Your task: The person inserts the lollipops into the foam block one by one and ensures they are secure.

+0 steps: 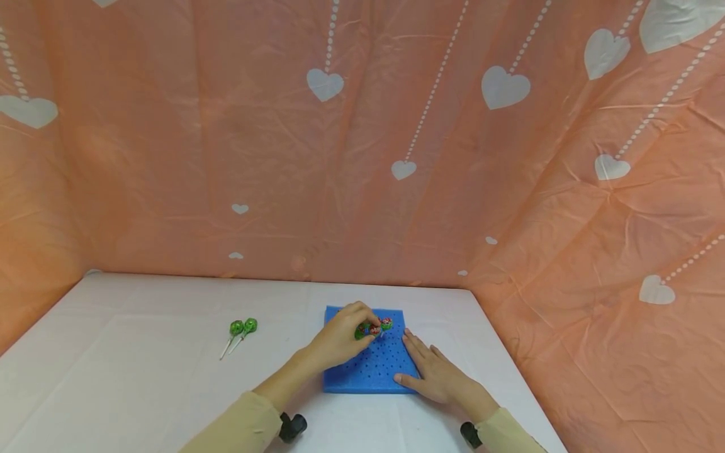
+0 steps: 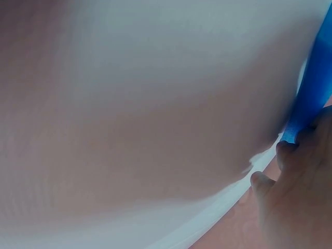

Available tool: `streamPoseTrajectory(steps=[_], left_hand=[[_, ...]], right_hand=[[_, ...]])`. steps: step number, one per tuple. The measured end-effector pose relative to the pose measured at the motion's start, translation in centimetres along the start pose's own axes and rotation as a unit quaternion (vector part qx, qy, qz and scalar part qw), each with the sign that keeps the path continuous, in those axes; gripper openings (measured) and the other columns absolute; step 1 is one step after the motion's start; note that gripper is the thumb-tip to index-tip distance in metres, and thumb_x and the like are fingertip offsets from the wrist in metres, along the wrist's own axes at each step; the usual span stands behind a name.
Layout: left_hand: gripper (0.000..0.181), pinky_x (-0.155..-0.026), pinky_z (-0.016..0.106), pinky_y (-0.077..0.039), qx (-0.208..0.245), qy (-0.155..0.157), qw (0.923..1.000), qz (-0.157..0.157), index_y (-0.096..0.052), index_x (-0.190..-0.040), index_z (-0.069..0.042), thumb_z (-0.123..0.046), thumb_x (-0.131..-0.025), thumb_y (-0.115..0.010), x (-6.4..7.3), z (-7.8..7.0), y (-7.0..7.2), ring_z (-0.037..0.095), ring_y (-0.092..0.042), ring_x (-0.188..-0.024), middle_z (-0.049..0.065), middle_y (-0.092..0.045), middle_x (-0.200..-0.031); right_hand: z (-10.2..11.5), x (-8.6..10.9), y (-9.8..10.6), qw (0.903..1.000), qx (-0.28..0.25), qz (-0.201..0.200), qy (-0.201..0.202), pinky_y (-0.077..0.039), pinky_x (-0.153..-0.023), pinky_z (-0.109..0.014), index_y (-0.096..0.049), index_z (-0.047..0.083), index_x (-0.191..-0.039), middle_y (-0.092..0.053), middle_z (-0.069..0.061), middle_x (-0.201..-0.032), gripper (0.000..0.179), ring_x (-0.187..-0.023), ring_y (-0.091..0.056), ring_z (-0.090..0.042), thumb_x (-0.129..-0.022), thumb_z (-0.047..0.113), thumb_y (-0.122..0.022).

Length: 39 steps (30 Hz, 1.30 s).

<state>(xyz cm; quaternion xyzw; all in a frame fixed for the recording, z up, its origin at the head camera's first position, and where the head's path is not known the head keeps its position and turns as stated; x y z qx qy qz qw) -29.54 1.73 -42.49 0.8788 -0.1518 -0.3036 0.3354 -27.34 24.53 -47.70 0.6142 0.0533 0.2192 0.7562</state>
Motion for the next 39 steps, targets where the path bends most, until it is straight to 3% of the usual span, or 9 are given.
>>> streamPoseTrajectory(steps=[17, 28, 39], left_hand=[[0.019, -0.101, 0.037, -0.056, -0.008, 0.006, 0.9999, -0.008, -0.071, -0.109, -0.016, -0.011, -0.091, -0.075, 0.29, 0.44, -0.43, 0.017, -0.063, -0.113, -0.002, -0.066, -0.112], [0.017, -0.098, 0.038, -0.057, -0.048, -0.008, 0.9985, -0.023, -0.071, -0.106, -0.017, -0.015, -0.090, -0.077, 0.44, 0.66, -0.75, 0.018, -0.063, -0.110, -0.002, -0.067, -0.109], [0.016, -0.105, 0.041, -0.054, -0.073, -0.008, 0.9972, -0.017, -0.072, -0.104, -0.018, -0.016, -0.089, -0.078, 0.51, 0.64, -0.82, 0.020, -0.063, -0.118, -0.003, -0.068, -0.111]], right_hand=[[0.01, -0.02, -0.08, 1.0000, -0.004, -0.001, 0.001, -0.021, -0.126, -0.059, -0.013, 0.014, -0.163, -0.008, -0.003, -0.172, 0.095, -0.158, -0.018, -0.030, -0.095, 0.074, -0.040], [-0.20, -0.16, -0.21, 1.0000, -0.002, -0.006, 0.000, -0.020, -0.126, -0.058, -0.014, 0.013, -0.163, -0.009, -0.002, -0.172, 0.095, -0.158, -0.017, -0.028, -0.096, 0.074, -0.041], [-0.09, -0.07, -0.22, 1.0000, -0.002, -0.008, 0.001, -0.020, -0.126, -0.059, -0.014, 0.013, -0.163, -0.009, -0.002, -0.172, 0.094, -0.158, -0.017, -0.027, -0.096, 0.073, -0.042]])
Point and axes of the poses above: each hand's wrist, its own x-axis away from the middle knuckle, its own y-axis out of the back of the hand, z = x × y, the point moved 4 cm from there along -x, towards the middle knuckle
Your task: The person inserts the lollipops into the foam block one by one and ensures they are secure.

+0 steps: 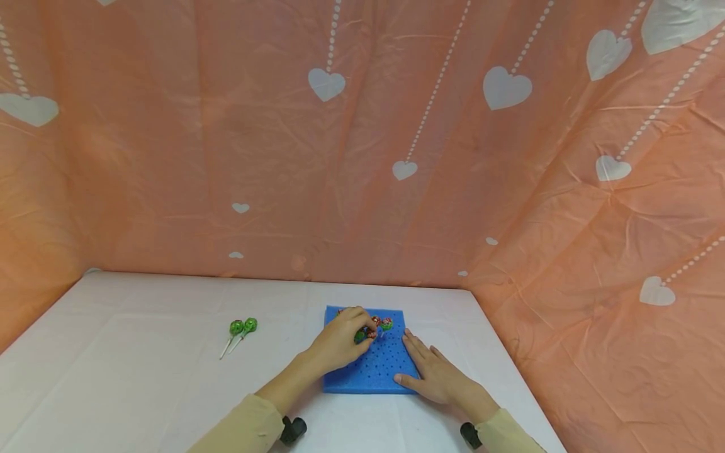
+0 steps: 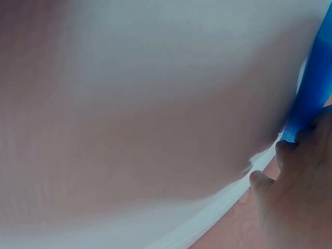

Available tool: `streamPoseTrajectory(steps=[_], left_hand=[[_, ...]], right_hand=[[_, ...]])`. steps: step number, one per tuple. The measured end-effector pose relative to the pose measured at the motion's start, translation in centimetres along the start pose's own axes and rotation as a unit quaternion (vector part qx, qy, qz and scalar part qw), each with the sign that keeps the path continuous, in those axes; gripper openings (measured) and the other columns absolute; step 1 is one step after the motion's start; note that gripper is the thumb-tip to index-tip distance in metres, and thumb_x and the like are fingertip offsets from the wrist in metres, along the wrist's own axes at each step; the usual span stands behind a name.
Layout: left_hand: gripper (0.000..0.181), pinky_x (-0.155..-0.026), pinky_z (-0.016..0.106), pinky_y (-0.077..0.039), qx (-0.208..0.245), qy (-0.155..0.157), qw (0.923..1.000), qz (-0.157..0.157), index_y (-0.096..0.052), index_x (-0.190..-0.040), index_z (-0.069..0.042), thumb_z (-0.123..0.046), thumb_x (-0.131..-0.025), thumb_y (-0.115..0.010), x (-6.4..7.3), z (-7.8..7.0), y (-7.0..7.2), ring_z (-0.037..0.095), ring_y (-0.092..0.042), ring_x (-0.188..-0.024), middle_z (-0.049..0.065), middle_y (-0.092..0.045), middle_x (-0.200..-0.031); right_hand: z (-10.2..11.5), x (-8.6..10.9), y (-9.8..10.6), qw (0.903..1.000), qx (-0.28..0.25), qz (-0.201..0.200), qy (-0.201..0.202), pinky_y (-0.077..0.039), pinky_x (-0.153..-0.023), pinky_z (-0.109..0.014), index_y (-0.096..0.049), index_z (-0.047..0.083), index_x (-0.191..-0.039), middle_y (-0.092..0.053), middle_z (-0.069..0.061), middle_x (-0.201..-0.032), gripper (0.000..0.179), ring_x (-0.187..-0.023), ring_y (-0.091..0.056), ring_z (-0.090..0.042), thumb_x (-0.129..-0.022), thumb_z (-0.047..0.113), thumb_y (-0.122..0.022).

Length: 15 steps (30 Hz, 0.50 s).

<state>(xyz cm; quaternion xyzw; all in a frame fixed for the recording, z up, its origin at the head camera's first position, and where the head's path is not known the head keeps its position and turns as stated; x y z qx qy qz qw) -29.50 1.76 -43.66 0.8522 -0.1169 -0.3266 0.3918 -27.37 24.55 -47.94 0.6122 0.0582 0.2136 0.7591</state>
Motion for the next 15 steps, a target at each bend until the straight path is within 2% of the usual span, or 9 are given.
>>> streamPoseTrajectory(steps=[9, 15], left_hand=[[0.017, -0.105, 0.040, -0.054, -0.002, 0.003, 1.0000, 0.002, -0.073, -0.105, -0.018, -0.017, -0.089, -0.078, -0.01, 0.00, 0.01, 0.019, -0.063, -0.118, -0.003, -0.068, -0.111], [0.020, -0.102, 0.040, -0.055, -0.002, -0.007, 1.0000, 0.002, -0.072, -0.109, -0.016, -0.017, -0.090, -0.077, -0.01, 0.03, 0.09, 0.020, -0.063, -0.115, -0.002, -0.068, -0.111]], right_hand=[[-0.02, 0.04, -0.02, 1.0000, 0.000, 0.000, 0.001, -0.021, -0.126, -0.059, -0.014, 0.013, -0.163, -0.009, -0.002, -0.172, 0.094, -0.158, -0.018, -0.028, -0.096, 0.073, -0.041], [-0.07, -0.08, -0.13, 1.0000, -0.005, 0.004, -0.002, -0.020, -0.126, -0.060, -0.013, 0.014, -0.163, -0.009, -0.003, -0.172, 0.095, -0.158, -0.018, -0.029, -0.095, 0.074, -0.041]])
Point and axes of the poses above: each hand's wrist, its own x-axis away from the middle knuckle, its own y-axis out of the back of the hand, z = x × y, the point moved 4 cm from there along -x, towards the middle knuckle
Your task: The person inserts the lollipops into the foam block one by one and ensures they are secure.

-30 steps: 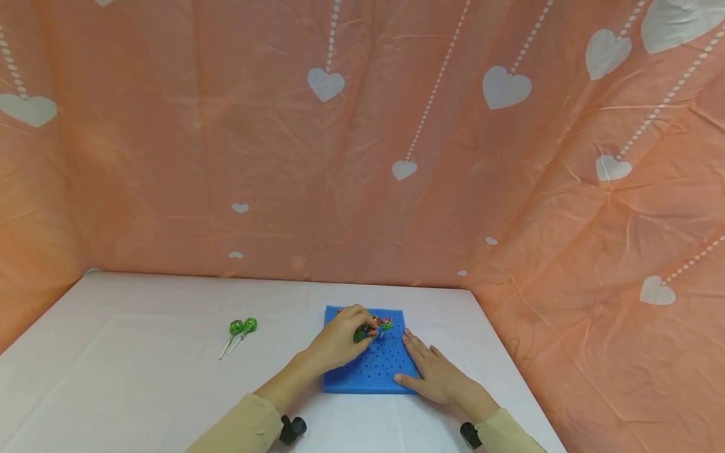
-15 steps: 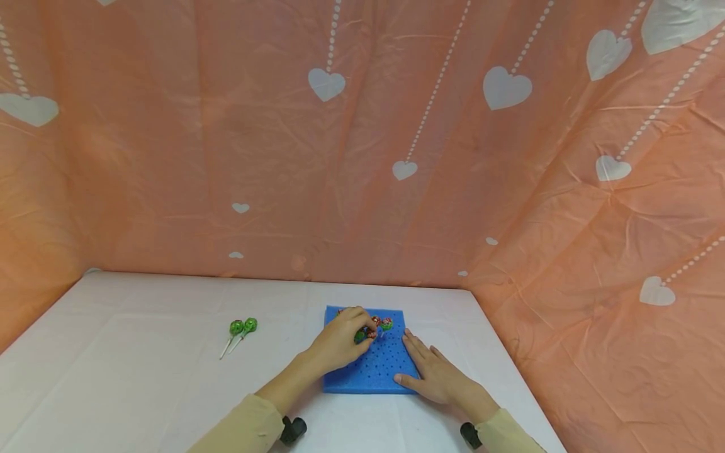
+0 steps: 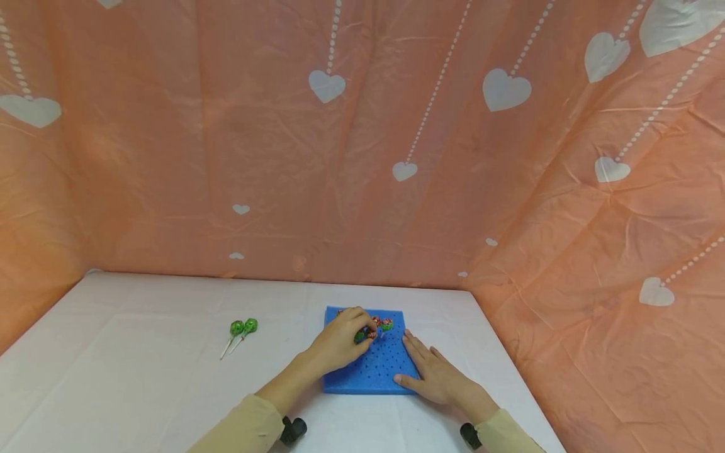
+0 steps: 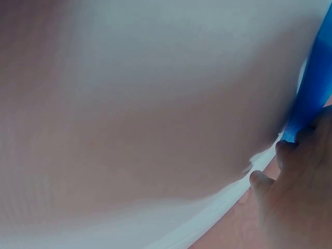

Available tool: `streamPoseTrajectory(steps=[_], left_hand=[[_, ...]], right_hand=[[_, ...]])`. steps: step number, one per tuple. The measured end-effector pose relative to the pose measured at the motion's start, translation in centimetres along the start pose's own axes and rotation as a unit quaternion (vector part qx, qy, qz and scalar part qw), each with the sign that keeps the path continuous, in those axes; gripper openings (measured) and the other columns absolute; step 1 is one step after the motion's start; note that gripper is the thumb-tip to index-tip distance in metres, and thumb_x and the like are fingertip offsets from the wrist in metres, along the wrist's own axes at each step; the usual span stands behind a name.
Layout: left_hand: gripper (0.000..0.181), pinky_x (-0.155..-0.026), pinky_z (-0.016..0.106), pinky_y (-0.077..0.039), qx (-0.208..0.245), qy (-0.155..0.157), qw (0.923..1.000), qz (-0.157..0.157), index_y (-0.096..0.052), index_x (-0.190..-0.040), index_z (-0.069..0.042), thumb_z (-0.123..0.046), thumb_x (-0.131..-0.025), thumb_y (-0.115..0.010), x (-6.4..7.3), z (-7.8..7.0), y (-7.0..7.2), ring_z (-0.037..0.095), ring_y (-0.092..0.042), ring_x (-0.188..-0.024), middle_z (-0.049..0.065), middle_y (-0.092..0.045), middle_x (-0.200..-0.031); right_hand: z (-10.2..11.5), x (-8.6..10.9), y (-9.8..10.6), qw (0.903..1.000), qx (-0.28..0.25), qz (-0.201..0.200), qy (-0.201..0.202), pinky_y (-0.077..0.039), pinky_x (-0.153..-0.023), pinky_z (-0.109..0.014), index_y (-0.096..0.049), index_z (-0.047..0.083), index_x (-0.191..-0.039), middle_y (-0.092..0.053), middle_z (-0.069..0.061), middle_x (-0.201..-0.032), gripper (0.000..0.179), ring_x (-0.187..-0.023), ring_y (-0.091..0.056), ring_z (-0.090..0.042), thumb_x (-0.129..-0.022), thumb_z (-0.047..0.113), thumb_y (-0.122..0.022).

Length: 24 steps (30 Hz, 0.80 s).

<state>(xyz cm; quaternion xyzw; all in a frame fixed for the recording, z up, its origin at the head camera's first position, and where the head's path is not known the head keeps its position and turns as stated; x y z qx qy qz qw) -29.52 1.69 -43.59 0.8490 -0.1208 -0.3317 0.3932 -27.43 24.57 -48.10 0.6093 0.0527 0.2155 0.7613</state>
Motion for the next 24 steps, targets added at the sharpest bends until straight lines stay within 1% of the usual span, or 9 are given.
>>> streamPoseTrajectory(steps=[9, 15, 21, 24], left_hand=[[0.029, -0.101, 0.036, -0.056, -0.008, 0.005, 1.0000, 0.000, -0.067, -0.121, -0.016, -0.021, -0.093, -0.074, 0.0, -0.3, 0.2, 0.015, -0.064, -0.112, -0.002, -0.068, -0.113], [0.028, -0.099, 0.035, -0.057, 0.026, 0.015, 0.9995, -0.005, -0.067, -0.121, -0.015, -0.022, -0.095, -0.072, 0.0, -0.5, 0.7, 0.015, -0.063, -0.111, -0.002, -0.068, -0.114], [0.028, -0.098, 0.033, -0.057, 0.053, 0.032, 0.9977, -0.028, -0.066, -0.122, -0.014, -0.019, -0.095, -0.071, 0.3, -0.2, 1.8, 0.015, -0.062, -0.114, -0.002, -0.067, -0.117], [0.027, -0.097, 0.034, -0.058, 0.062, 0.040, 0.9964, -0.041, -0.066, -0.121, -0.014, -0.017, -0.094, -0.071, 0.6, 0.2, 2.4, 0.016, -0.061, -0.114, -0.003, -0.067, -0.117]], right_hand=[[-0.1, -0.1, 0.0, 1.0000, 0.006, 0.000, 0.004, -0.020, -0.126, -0.059, -0.012, 0.014, -0.163, -0.007, -0.003, -0.173, 0.095, -0.158, -0.018, -0.029, -0.095, 0.074, -0.040], [0.0, 0.0, 0.0, 1.0000, 0.004, -0.001, 0.006, -0.021, -0.125, -0.060, -0.012, 0.014, -0.163, -0.008, -0.003, -0.173, 0.095, -0.158, -0.019, -0.030, -0.095, 0.074, -0.040], [0.0, 0.0, 0.0, 0.9999, 0.011, -0.007, 0.005, -0.021, -0.125, -0.060, -0.014, 0.013, -0.163, -0.009, -0.003, -0.172, 0.095, -0.158, -0.019, -0.030, -0.095, 0.074, -0.040], [0.0, 0.0, 0.0, 0.9999, 0.010, -0.006, 0.004, -0.021, -0.125, -0.060, -0.013, 0.013, -0.163, -0.009, -0.003, -0.172, 0.095, -0.158, -0.019, -0.030, -0.095, 0.074, -0.041]])
Point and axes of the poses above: each hand's wrist, its own x-axis away from the middle knuckle, its own y-axis out of the back of the hand, z = x × y, the point moved 4 cm from there along -x, towards the middle knuckle
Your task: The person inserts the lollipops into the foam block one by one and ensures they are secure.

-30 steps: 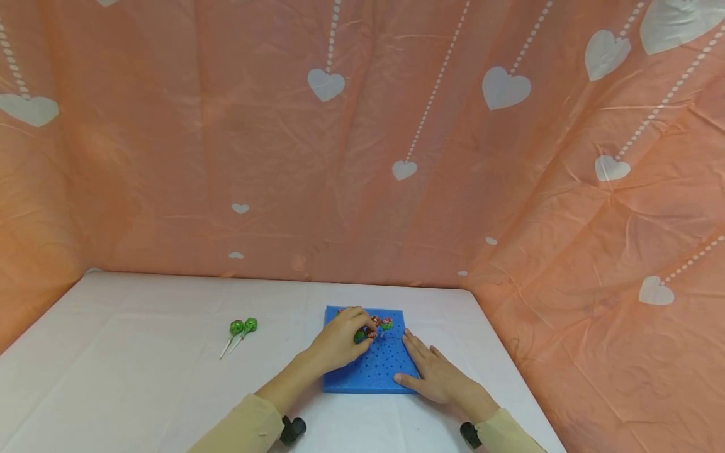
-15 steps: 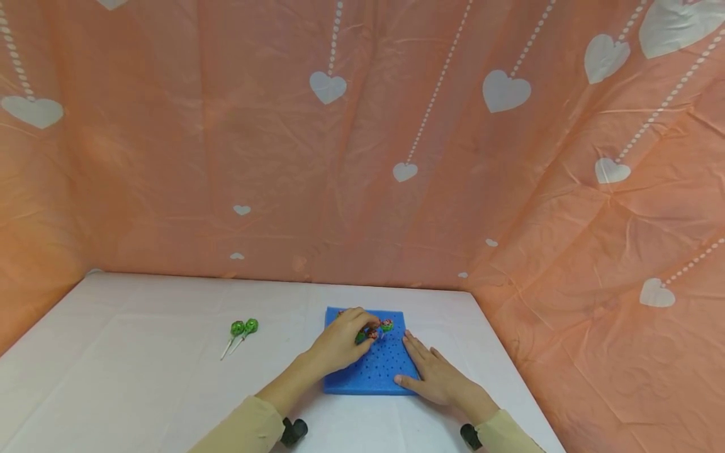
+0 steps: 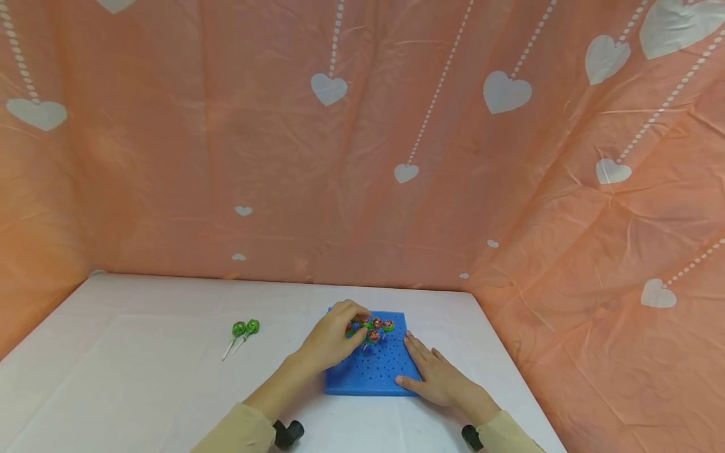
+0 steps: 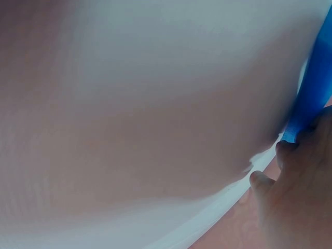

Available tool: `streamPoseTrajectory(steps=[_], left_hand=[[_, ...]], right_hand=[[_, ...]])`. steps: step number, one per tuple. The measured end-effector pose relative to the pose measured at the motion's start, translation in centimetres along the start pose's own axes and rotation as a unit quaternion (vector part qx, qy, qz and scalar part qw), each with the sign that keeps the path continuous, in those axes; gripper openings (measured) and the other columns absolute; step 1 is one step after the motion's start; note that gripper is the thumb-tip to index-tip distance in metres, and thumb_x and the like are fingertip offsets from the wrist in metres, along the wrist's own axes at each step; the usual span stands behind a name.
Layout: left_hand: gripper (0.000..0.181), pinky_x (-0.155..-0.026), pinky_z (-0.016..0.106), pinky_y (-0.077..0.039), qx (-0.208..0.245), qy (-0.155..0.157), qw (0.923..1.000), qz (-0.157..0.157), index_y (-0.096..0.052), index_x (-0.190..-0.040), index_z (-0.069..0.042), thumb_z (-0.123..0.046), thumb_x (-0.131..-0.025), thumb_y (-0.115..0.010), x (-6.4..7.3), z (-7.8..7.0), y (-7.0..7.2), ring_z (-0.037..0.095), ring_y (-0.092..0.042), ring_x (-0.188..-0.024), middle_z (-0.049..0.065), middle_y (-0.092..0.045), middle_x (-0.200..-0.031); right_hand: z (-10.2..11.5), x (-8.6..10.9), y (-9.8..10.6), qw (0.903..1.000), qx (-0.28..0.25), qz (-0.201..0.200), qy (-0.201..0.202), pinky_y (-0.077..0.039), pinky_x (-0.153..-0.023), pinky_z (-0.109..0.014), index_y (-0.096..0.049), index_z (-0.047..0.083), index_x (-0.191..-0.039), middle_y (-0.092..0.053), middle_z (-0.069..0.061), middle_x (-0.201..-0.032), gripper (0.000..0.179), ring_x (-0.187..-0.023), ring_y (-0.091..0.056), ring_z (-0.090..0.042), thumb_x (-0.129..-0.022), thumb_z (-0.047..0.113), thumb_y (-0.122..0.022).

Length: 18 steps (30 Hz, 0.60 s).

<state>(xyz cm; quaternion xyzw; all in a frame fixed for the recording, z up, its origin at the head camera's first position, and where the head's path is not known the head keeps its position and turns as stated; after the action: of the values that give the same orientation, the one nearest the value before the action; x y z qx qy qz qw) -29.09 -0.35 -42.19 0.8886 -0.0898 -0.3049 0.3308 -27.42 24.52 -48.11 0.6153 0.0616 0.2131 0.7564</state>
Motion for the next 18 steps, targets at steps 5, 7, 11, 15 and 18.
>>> streamPoseTrajectory(steps=[5, 7, 11, 15, 18], left_hand=[[0.025, -0.096, 0.035, -0.058, -0.002, 0.010, 0.9998, -0.018, -0.068, -0.118, -0.013, -0.014, -0.093, -0.072, 0.5, 1.0, 1.4, 0.016, -0.061, -0.113, -0.004, -0.066, -0.115], [0.026, -0.096, 0.037, -0.057, -0.008, 0.015, 0.9995, -0.027, -0.068, -0.117, -0.012, -0.013, -0.092, -0.073, 0.8, 1.4, 2.1, 0.016, -0.061, -0.113, -0.003, -0.067, -0.114], [0.027, -0.097, 0.039, -0.057, -0.022, 0.025, 0.9985, -0.044, -0.068, -0.116, -0.011, -0.011, -0.090, -0.075, 1.4, 2.4, 3.2, 0.017, -0.062, -0.111, -0.002, -0.067, -0.112], [0.028, -0.094, 0.040, -0.058, -0.039, 0.027, 0.9968, -0.064, -0.068, -0.115, -0.010, -0.010, -0.089, -0.076, 2.1, 3.5, 4.1, 0.017, -0.063, -0.107, -0.001, -0.067, -0.111], [0.027, -0.092, 0.041, -0.058, -0.052, 0.027, 0.9953, -0.077, -0.068, -0.114, -0.010, -0.009, -0.088, -0.076, 2.6, 4.5, 4.8, 0.018, -0.063, -0.106, 0.000, -0.068, -0.110]], right_hand=[[0.1, 0.0, 0.1, 0.9999, -0.005, 0.008, -0.001, -0.020, -0.126, -0.059, -0.012, 0.014, -0.163, -0.007, -0.003, -0.173, 0.095, -0.158, -0.017, -0.029, -0.095, 0.074, -0.041], [0.1, 0.0, 0.2, 0.9999, -0.008, 0.010, -0.002, -0.020, -0.126, -0.060, -0.012, 0.014, -0.163, -0.007, -0.003, -0.173, 0.095, -0.158, -0.017, -0.029, -0.095, 0.074, -0.041], [0.1, 0.1, 0.2, 0.9999, -0.009, 0.007, -0.002, -0.019, -0.126, -0.060, -0.012, 0.013, -0.163, -0.008, -0.004, -0.172, 0.095, -0.158, -0.018, -0.030, -0.095, 0.073, -0.042], [0.1, 0.1, 0.2, 1.0000, -0.008, 0.004, 0.001, -0.019, -0.126, -0.060, -0.012, 0.013, -0.163, -0.008, -0.004, -0.172, 0.095, -0.158, -0.017, -0.029, -0.096, 0.072, -0.042], [0.1, 0.1, 0.1, 0.9999, -0.009, 0.006, 0.002, -0.019, -0.126, -0.060, -0.012, 0.013, -0.163, -0.007, -0.004, -0.172, 0.095, -0.158, -0.017, -0.029, -0.096, 0.072, -0.042]])
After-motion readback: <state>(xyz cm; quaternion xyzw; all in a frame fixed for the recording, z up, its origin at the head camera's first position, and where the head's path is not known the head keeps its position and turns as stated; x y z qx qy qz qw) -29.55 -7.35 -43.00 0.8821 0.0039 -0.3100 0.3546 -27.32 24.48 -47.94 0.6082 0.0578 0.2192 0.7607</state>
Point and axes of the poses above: each hand's wrist, its own x-axis away from the middle knuckle, its own y-axis out of the back of the hand, z = x × y, the point moved 4 cm from there along -x, towards the middle knuckle
